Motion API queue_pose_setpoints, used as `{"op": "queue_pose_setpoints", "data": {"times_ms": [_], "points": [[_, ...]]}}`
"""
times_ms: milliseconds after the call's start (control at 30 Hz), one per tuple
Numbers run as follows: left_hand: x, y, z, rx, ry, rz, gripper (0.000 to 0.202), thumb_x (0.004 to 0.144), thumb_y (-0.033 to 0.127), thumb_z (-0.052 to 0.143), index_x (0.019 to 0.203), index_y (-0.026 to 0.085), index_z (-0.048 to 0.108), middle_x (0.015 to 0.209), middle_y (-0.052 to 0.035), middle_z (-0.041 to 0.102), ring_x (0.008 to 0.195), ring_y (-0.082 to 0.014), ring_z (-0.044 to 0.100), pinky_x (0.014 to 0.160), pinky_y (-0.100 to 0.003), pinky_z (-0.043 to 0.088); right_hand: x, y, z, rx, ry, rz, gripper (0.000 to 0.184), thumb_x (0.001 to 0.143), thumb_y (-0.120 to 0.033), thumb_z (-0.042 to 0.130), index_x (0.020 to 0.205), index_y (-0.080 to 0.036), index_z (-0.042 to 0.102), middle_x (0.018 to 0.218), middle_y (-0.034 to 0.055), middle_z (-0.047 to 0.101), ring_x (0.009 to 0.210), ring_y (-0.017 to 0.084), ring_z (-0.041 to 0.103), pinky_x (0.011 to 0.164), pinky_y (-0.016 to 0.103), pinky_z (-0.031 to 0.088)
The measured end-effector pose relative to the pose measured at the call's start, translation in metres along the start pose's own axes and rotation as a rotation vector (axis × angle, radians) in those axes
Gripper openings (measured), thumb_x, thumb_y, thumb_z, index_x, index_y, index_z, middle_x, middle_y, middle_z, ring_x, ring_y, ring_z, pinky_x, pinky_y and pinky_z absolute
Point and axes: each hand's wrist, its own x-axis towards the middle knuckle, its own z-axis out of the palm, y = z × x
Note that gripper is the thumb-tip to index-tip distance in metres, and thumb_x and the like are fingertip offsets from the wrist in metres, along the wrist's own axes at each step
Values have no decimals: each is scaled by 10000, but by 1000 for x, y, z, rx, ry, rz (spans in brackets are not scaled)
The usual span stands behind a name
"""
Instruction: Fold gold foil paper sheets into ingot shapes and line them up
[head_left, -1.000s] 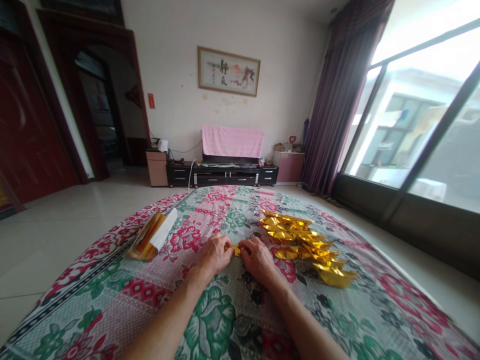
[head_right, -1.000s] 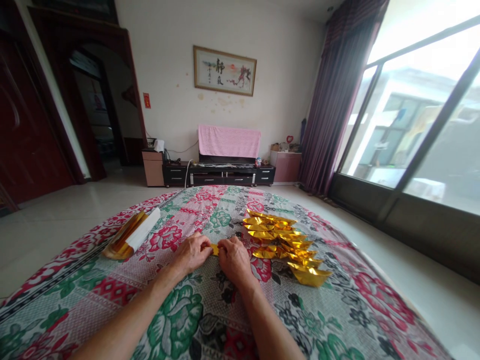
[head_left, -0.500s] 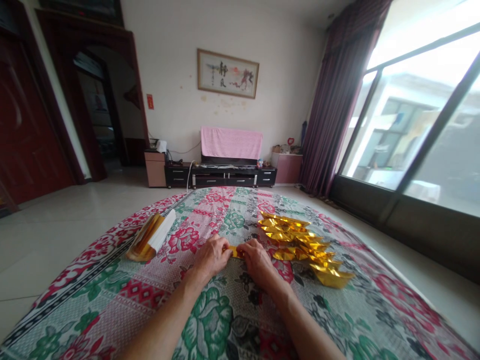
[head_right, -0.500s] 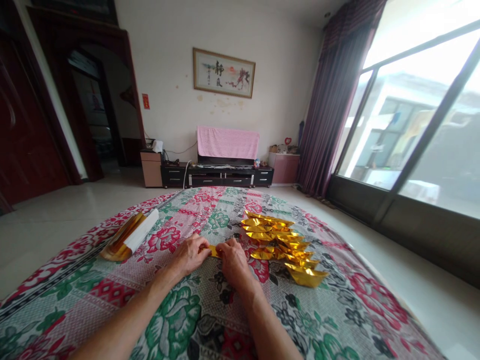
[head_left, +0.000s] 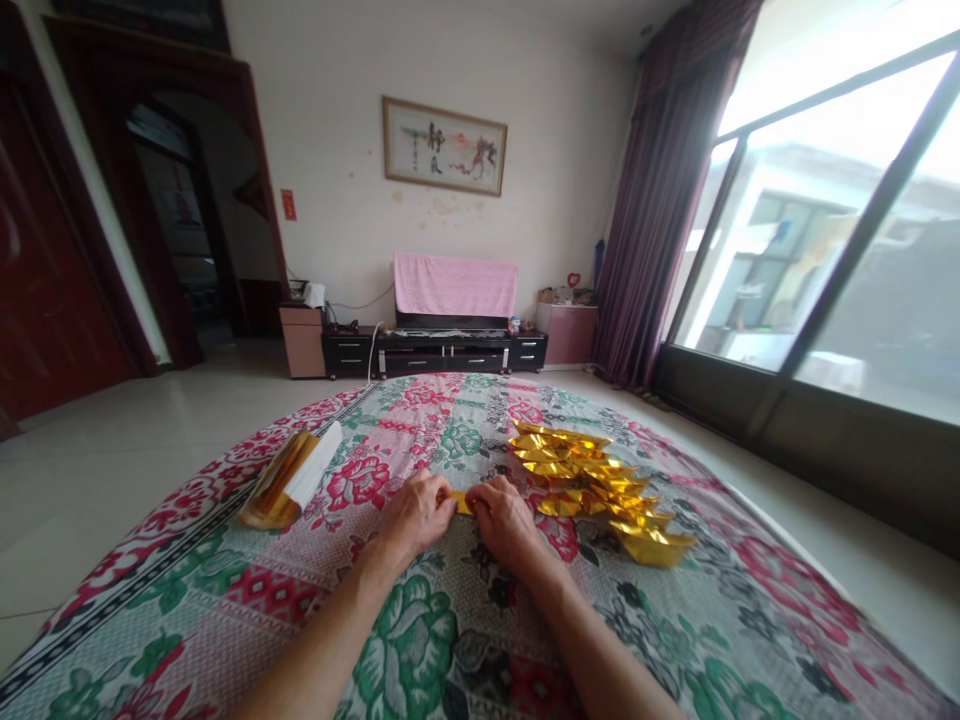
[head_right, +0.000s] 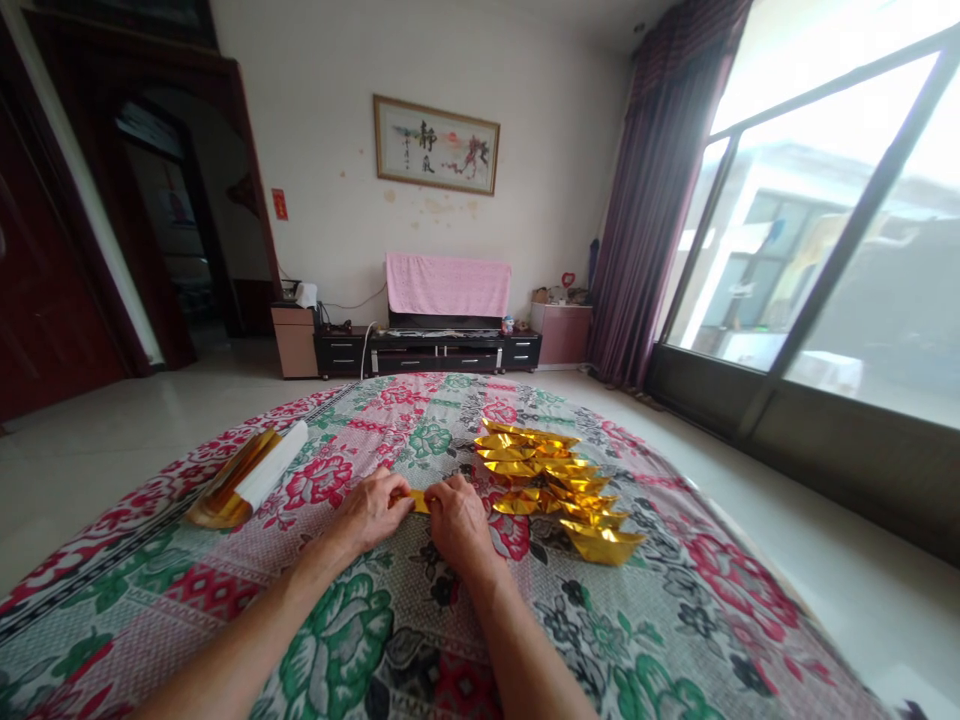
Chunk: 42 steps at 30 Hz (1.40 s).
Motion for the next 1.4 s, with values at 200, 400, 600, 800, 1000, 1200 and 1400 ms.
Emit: {"op": "queue_pose_setpoints", "data": {"times_ms": [200,400,600,800,1000,1200,1400], "points": [[-2,6,-1,4,28,-18,173,766,362,554,722,198,588,747,-21,540,703,-143,538,663,-248,397,1,3,4,-19,5,-5,212,857,-169,448,826,-200,655,816,41,561,770,125,523,710,206,371],[-3,6,0,11,36,-29,178,729,373,595,718,196,594,738,-19,538,682,-140,531,643,-245,392,0,5,5,-18,10,4,216,857,-174,443,848,-206,655,839,41,565,778,125,528,719,202,372],[3,-5,-2,-81,-39,-12,97,711,243,597,773,192,653,759,-13,573,665,-116,537,620,-216,403,0,3,0,-15,-8,11,214,855,-176,444,850,-207,656,841,38,567,781,122,533,720,200,371],[4,-12,-13,-143,-129,29,177,723,221,573,854,213,692,845,-29,620,744,-129,570,684,-219,435,0,2,0,-19,-24,25,214,842,-161,454,852,-210,662,845,36,561,779,124,533,701,199,376],[5,-23,-20,-133,-181,77,248,748,212,517,907,247,704,911,-30,631,860,-151,570,814,-252,432,0,2,0,-17,-32,27,211,844,-170,457,857,-206,664,859,39,569,791,125,533,715,201,375],[6,-29,-22,-142,-212,98,330,742,142,461,927,261,707,925,-27,634,889,-148,565,855,-250,427,1,-1,-4,-8,-43,32,221,845,-159,450,848,-198,668,851,43,574,790,127,535,720,202,377],[6,-33,-20,-163,-207,95,381,754,108,416,950,258,706,928,-34,636,882,-140,569,844,-237,444,1,0,-4,18,-45,21,234,838,-137,438,829,-192,665,830,39,567,775,123,532,719,201,376]]}}
